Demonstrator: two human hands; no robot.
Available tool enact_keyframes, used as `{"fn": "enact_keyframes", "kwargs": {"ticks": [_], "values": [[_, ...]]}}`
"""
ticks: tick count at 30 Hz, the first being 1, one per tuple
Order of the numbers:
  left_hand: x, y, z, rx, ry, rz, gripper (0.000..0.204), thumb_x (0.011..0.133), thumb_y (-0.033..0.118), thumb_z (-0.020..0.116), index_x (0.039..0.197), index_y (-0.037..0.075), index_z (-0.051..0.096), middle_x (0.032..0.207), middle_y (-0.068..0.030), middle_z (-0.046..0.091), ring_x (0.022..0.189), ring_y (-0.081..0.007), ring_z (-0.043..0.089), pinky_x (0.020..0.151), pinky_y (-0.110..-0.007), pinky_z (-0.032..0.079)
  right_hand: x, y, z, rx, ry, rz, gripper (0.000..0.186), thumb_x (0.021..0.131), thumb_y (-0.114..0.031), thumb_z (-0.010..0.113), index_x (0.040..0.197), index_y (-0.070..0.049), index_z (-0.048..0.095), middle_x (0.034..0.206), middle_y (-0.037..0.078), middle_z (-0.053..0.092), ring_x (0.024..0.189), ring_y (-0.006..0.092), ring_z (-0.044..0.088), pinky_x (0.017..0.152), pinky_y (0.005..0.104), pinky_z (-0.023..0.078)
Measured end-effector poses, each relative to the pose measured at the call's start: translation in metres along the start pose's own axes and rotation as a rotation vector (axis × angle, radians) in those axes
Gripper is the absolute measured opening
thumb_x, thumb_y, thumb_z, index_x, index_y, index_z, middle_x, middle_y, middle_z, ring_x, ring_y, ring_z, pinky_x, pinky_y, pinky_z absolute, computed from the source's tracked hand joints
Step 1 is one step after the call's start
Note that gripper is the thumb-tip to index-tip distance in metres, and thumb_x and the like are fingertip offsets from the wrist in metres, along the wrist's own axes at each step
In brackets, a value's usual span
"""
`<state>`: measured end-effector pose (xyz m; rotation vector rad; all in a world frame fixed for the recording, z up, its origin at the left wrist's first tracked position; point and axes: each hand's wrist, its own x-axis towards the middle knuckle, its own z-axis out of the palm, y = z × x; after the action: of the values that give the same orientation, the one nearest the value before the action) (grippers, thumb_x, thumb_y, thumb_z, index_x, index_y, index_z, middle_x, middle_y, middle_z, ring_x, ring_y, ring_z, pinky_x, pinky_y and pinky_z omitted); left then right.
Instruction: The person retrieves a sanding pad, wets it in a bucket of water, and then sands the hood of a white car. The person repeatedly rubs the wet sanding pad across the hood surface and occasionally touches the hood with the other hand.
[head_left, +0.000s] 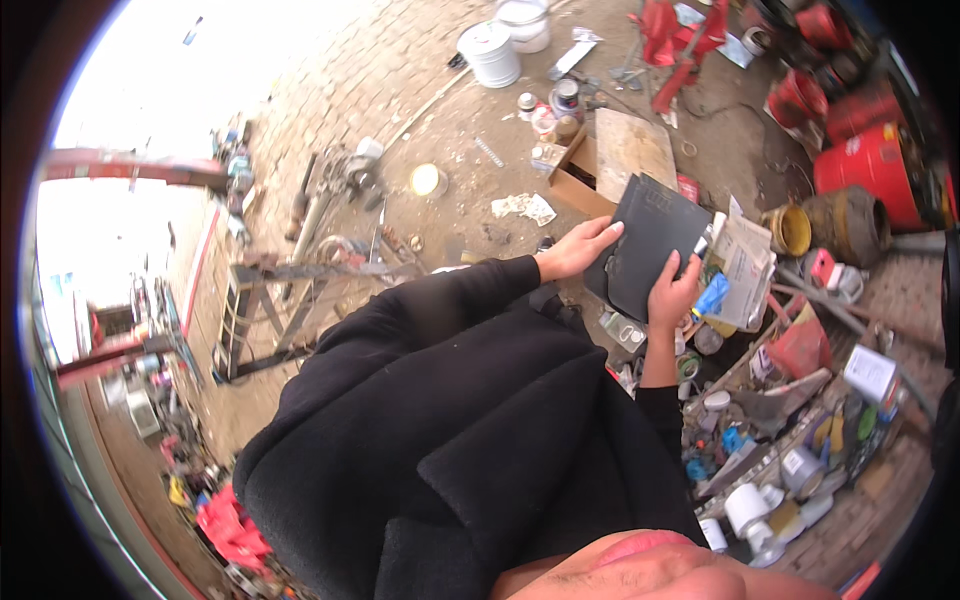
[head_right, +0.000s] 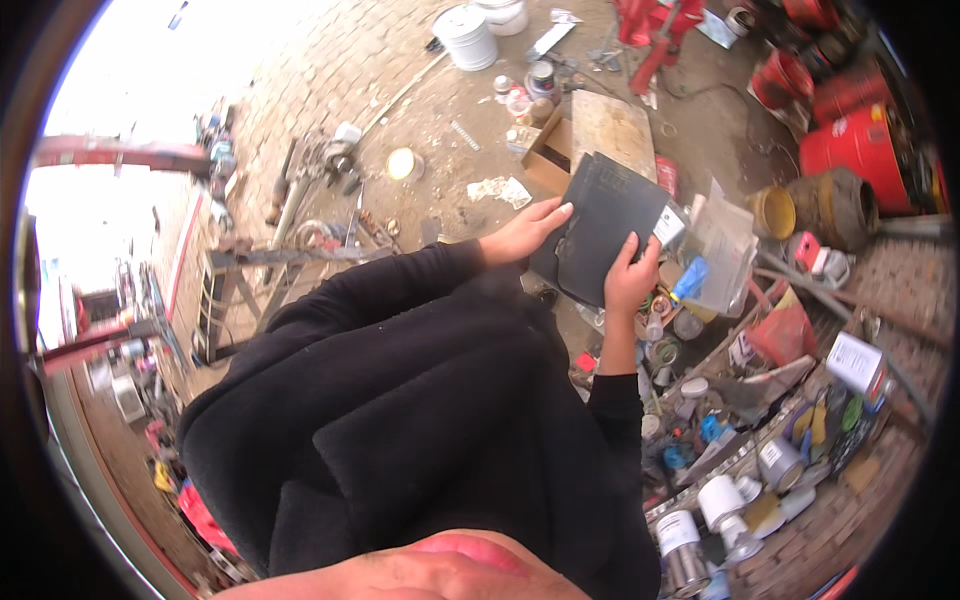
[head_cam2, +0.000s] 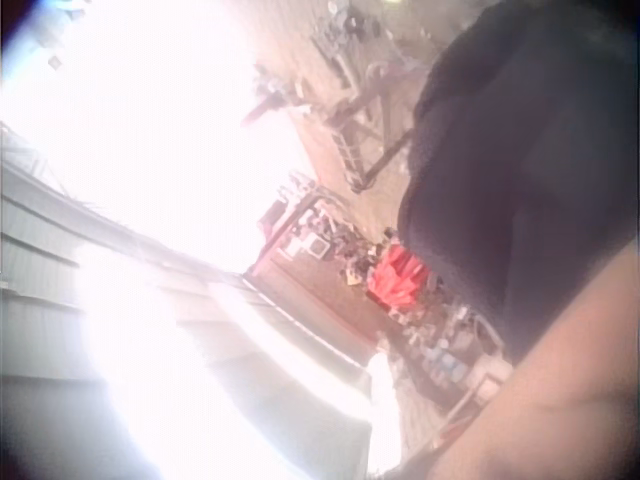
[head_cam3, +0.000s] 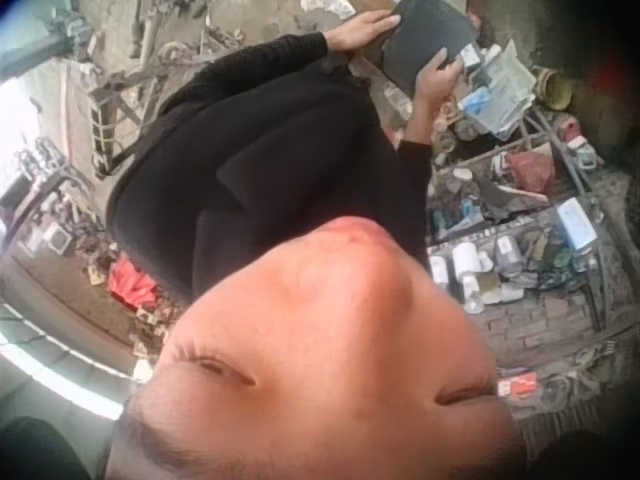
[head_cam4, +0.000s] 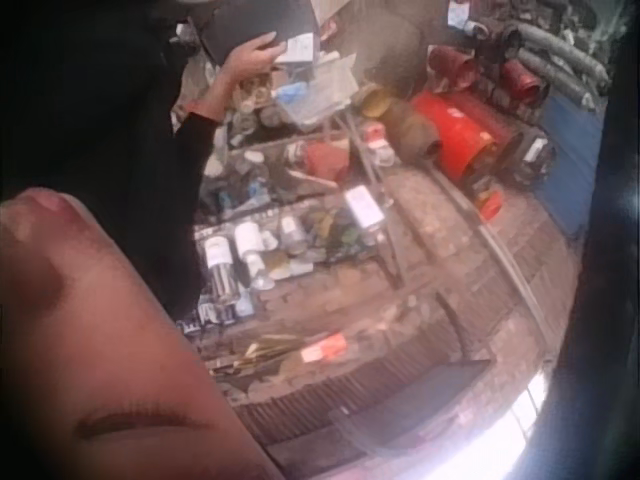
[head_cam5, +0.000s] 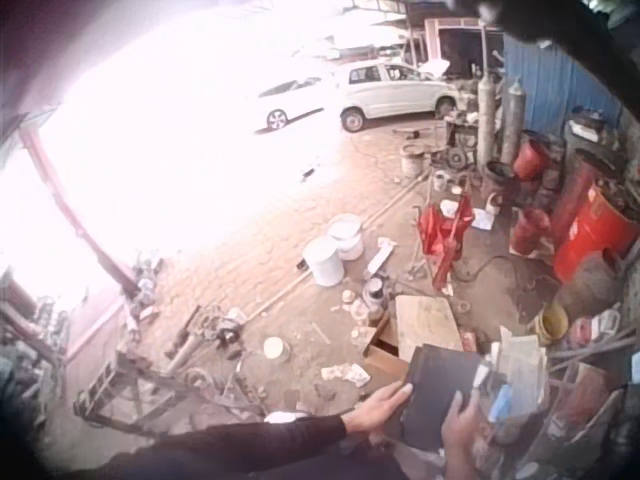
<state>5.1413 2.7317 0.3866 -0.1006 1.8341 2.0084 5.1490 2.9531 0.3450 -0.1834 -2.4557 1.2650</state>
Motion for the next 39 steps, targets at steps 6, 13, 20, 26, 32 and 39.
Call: {"fn": "enact_keyframes", "kwargs": {"ticks": [6,13,20,26,32,39], "values": [[-0.035,0.009,-0.069,-0.037,0.195,0.040,0.058,0.106,0.024,0.074,0.152,-0.002,0.051,0.140,-0.0143,0.068,0.128,-0.0185,0.065,0.109,-0.037,0.053,0.011,-0.052,0.090,0.169,-0.239,-0.116,0.029,0.110,-0.021,0.066,0.126,0.003,0.066,0.107,0.022,0.075,0.096,0.0388,0.073,0.085,0.0460,0.056],[-0.017,0.006,-0.201,-0.259,0.276,0.048,0.053,0.107,0.020,0.073,0.152,-0.002,0.054,0.137,-0.0122,0.070,0.129,-0.0187,0.064,0.110,-0.039,0.053,0.051,-0.082,0.222,0.698,-0.781,0.309,0.044,0.115,-0.032,0.061,0.140,0.003,0.063,0.126,0.009,0.073,0.113,0.0166,0.067,0.102,0.0321,0.052],[0.004,0.026,-0.368,-0.243,0.235,-0.018,0.065,0.107,0.037,0.072,0.156,0.000,0.054,0.144,-0.0151,0.068,0.133,-0.0223,0.062,0.114,-0.038,0.049,0.090,-0.176,0.369,0.508,-1.025,0.350,0.050,0.111,-0.026,0.068,0.148,0.007,0.058,0.145,0.014,0.064,0.130,0.0226,0.061,0.113,0.0370,0.048],[0.001,0.049,-0.485,-0.255,0.294,0.060,0.065,0.105,0.040,0.073,0.153,0.000,0.056,0.143,-0.0153,0.069,0.131,-0.0227,0.063,0.113,-0.038,0.050,0.109,-0.266,0.479,0.438,-1.249,0.243,0.045,0.109,-0.020,0.071,0.144,0.006,0.061,0.139,0.011,0.068,0.126,0.0203,0.064,0.110,0.0343,0.049],[0.000,0.072,-0.604,-0.477,0.702,0.111,0.068,0.107,0.038,0.071,0.159,0.000,0.048,0.146,-0.0153,0.066,0.132,-0.0223,0.064,0.111,-0.038,0.053,0.137,-0.357,0.597,0.371,-1.371,0.122,0.042,0.107,-0.019,0.075,0.140,0.004,0.065,0.133,0.009,0.072,0.118,0.0174,0.067,0.104,0.0328,0.052],[0.037,0.053,-0.788,-0.579,0.968,0.361,0.070,0.109,0.025,0.069,0.165,-0.001,0.037,0.153,-0.0166,0.060,0.137,-0.0231,0.059,0.115,-0.038,0.049,0.156,-0.446,0.798,0.370,-1.691,0.038,0.043,0.104,-0.018,0.078,0.140,0.002,0.066,0.130,0.008,0.073,0.116,0.0167,0.067,0.102,0.0324,0.054]]}}
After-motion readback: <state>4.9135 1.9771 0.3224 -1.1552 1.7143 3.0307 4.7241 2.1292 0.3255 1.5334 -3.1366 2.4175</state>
